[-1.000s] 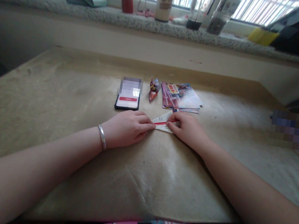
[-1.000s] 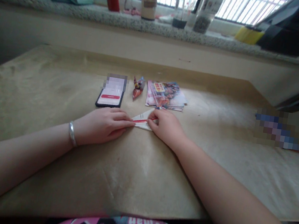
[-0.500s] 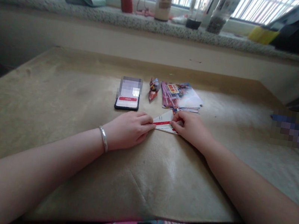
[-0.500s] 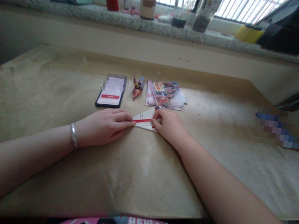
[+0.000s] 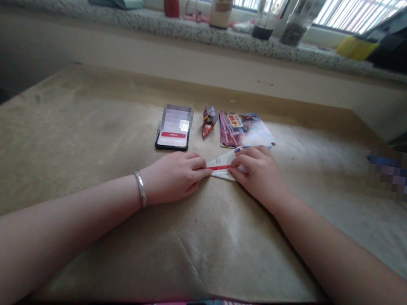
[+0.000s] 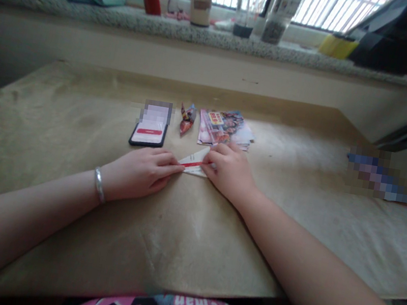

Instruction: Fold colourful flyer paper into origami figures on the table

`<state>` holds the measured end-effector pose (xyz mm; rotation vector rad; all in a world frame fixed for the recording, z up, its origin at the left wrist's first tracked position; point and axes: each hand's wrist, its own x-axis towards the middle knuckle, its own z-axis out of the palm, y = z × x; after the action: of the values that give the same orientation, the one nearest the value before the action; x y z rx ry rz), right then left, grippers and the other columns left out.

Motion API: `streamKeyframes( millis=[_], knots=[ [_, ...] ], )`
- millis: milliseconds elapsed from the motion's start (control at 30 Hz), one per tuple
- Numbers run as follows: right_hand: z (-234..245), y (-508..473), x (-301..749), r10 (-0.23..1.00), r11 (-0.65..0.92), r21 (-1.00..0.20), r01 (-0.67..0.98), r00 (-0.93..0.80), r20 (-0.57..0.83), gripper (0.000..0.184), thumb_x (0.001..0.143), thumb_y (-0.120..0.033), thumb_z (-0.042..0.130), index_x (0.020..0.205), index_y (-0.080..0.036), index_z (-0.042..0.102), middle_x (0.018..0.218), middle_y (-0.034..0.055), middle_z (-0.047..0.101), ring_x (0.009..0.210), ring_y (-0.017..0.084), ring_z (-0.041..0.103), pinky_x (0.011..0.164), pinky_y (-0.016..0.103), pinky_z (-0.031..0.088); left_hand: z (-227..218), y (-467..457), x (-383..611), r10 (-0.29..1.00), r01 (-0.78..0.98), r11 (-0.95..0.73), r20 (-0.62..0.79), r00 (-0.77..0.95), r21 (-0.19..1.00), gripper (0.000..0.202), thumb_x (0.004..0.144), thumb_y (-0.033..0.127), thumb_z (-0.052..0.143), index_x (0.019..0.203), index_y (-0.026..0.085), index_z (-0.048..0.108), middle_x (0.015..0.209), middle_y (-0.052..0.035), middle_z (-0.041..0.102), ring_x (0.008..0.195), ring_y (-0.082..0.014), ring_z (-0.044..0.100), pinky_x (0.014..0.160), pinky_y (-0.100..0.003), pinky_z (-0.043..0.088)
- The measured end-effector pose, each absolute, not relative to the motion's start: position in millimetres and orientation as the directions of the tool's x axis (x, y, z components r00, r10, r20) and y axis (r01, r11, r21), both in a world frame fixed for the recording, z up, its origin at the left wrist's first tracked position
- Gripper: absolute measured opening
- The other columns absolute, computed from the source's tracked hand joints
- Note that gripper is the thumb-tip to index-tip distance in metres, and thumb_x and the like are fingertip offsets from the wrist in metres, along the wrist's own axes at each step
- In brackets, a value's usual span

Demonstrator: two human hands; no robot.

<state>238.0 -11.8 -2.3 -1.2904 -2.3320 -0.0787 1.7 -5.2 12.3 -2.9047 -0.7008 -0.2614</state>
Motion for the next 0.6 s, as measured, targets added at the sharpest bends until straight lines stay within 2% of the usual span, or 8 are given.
streamKeyframes(
  millis=[100, 233, 433, 600],
  knots=[
    [1.1, -16.9, 232.9, 0.726, 0.674, -0.192, 0.713, -0.592, 0.349, 0.016, 0.087, -0.030, 0.058, 0.084, -0.020, 0.070, 0.084, 0.0046, 0.066, 0.084, 0.019, 0.056, 0.079, 0.031, 0.042, 12.8, -5.2, 1.7, 0.435, 0.461, -0.882, 0.198, 0.878, -0.104, 0.031, 0.086, 0.019, 0.046, 0.112, 0.015, 0.063, 0.098, -0.0084, 0.063, 0.087, -0.0211, 0.056, 0.077, -0.034, 0.051],
    [0.2, -19.0, 228.8, 0.680, 0.724, -0.190, 0.663, -0.640, 0.359, 0.020, 0.090, -0.028, 0.054, 0.091, -0.020, 0.072, 0.086, 0.0047, 0.067, 0.082, 0.017, 0.057, 0.076, 0.028, 0.043, 13.6, -5.2, 1.7, 0.426, 0.452, -0.887, 0.206, 0.881, -0.100, 0.032, 0.085, 0.018, 0.047, 0.114, 0.015, 0.062, 0.097, -0.0081, 0.063, 0.087, -0.0207, 0.057, 0.077, -0.033, 0.051],
    [-5.6, -18.2, 229.6, 0.612, 0.770, -0.086, 0.632, -0.695, 0.377, 0.025, 0.092, -0.024, 0.048, 0.103, -0.022, 0.071, 0.087, 0.0054, 0.066, 0.079, 0.017, 0.054, 0.072, 0.028, 0.041, 14.6, -4.3, 1.0, 0.413, 0.439, -0.892, 0.200, 0.888, -0.109, 0.033, 0.086, 0.019, 0.047, 0.116, 0.016, 0.062, 0.097, -0.0082, 0.063, 0.087, -0.0202, 0.057, 0.076, -0.033, 0.051],
    [-1.0, -19.4, 227.2, 0.598, 0.767, 0.029, 0.642, -0.730, 0.330, 0.027, 0.091, -0.023, 0.047, 0.108, -0.025, 0.069, 0.082, 0.0049, 0.062, 0.076, 0.017, 0.049, 0.065, 0.029, 0.035, 15.3, -3.9, 0.9, 0.412, 0.435, -0.894, 0.186, 0.892, -0.107, 0.033, 0.087, 0.019, 0.045, 0.116, 0.016, 0.062, 0.099, -0.0089, 0.063, 0.088, -0.0200, 0.057, 0.077, -0.032, 0.051]
  ],
)
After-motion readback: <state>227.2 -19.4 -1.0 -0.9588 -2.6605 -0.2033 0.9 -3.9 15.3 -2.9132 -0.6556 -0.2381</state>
